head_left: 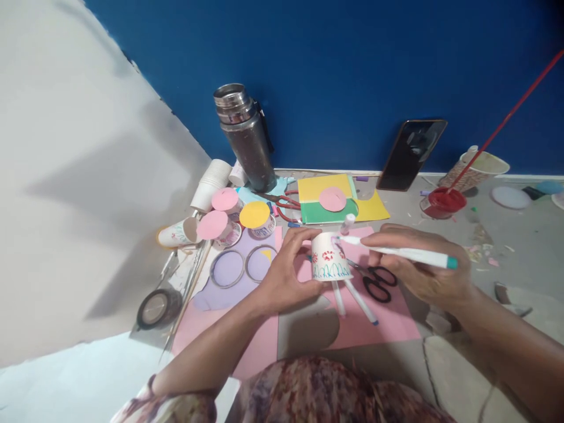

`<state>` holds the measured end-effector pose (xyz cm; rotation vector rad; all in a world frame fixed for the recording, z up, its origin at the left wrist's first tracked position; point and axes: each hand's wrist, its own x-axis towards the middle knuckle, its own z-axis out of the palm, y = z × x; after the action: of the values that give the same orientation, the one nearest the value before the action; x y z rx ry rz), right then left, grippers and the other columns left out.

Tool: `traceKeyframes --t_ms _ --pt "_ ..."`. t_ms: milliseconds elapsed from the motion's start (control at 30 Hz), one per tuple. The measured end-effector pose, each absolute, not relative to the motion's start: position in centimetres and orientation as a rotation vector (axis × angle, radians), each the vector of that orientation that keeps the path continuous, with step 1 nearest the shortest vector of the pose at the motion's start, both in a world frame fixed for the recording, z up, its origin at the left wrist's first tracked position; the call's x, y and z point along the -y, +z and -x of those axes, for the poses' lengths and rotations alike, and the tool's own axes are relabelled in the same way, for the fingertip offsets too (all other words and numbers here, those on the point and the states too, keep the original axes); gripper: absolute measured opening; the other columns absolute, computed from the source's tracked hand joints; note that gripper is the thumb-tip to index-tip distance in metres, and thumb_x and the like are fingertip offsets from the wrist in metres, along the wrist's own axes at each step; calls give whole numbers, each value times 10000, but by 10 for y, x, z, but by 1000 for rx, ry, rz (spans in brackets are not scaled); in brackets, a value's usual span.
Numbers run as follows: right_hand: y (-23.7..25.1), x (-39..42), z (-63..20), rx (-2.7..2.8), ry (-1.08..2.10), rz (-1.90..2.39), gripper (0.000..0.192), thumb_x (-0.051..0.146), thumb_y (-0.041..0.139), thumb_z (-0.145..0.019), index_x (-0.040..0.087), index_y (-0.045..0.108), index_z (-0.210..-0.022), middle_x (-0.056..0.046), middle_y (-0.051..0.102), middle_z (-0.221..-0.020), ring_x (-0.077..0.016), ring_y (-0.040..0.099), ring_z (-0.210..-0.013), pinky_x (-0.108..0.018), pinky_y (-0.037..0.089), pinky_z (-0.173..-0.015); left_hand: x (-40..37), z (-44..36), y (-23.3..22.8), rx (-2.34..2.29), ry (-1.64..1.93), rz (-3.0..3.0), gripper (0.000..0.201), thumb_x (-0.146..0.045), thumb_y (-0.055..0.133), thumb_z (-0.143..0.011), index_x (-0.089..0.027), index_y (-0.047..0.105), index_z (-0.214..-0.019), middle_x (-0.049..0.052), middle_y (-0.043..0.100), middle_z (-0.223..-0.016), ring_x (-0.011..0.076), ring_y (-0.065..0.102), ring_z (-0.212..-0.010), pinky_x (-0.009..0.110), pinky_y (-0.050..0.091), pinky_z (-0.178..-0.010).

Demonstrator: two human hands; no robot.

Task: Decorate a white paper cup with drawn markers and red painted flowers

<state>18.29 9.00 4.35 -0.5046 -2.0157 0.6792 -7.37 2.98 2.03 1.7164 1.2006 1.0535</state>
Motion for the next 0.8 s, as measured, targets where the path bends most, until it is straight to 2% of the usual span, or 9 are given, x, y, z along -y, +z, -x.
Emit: traceKeyframes --t_ms 67,267,433,600,800 --pt "46 -89 -182 2030 671 448 203 259 673 -1027 257 775 -1203 -54 823 -905 -210 751 -781 -364 606 -745 -30 73 22 -1202 1052 -1726 686 -269 835 -738 -276 562 -1367 118 570 -1387 332 569 -1337 487 559 -1072" --pt "50 -83 -181 2004 766 637 126 286 642 -1038 258 763 -1013 -23 720 -715 -189 686 -623 -340 545 -609 -30 72 25 -1199 1052 -1687 670 -325 859 -732 -281 581 -1340 122 582 -1398 344 567 -1341 488 564 -1052" --pt "49 -83 -181 2034 768 627 93 278 655 -1024 248 742 -1010 -30 733 -741 -191 703 -654 -329 527 -600 -29 72 22 -1194 1024 -1705 702 -261 845 -718 -285 582 -1369 116 584 -1395 339 560 -1342 487 568 -1060" --pt "50 -86 -180 2099 739 611 76 201 663 -985 229 733 -979 -30 749 -735 -187 710 -650 -322 533 -594 -28 72 22 -1196 1017 -1709 705 -284 863 -722 -279 586 -1370 118 583 -1390 338 562 -1334 498 565 -1071" --pt "50 -85 -178 2087 737 598 80 207 657 -991 225 734 -983 -37 756 -743 -188 712 -654 -325 536 -584 -27 72 18 -1188 1017 -1727 709 -248 844 -723 -268 570 -1377 118 576 -1388 334 564 -1333 504 554 -1077"
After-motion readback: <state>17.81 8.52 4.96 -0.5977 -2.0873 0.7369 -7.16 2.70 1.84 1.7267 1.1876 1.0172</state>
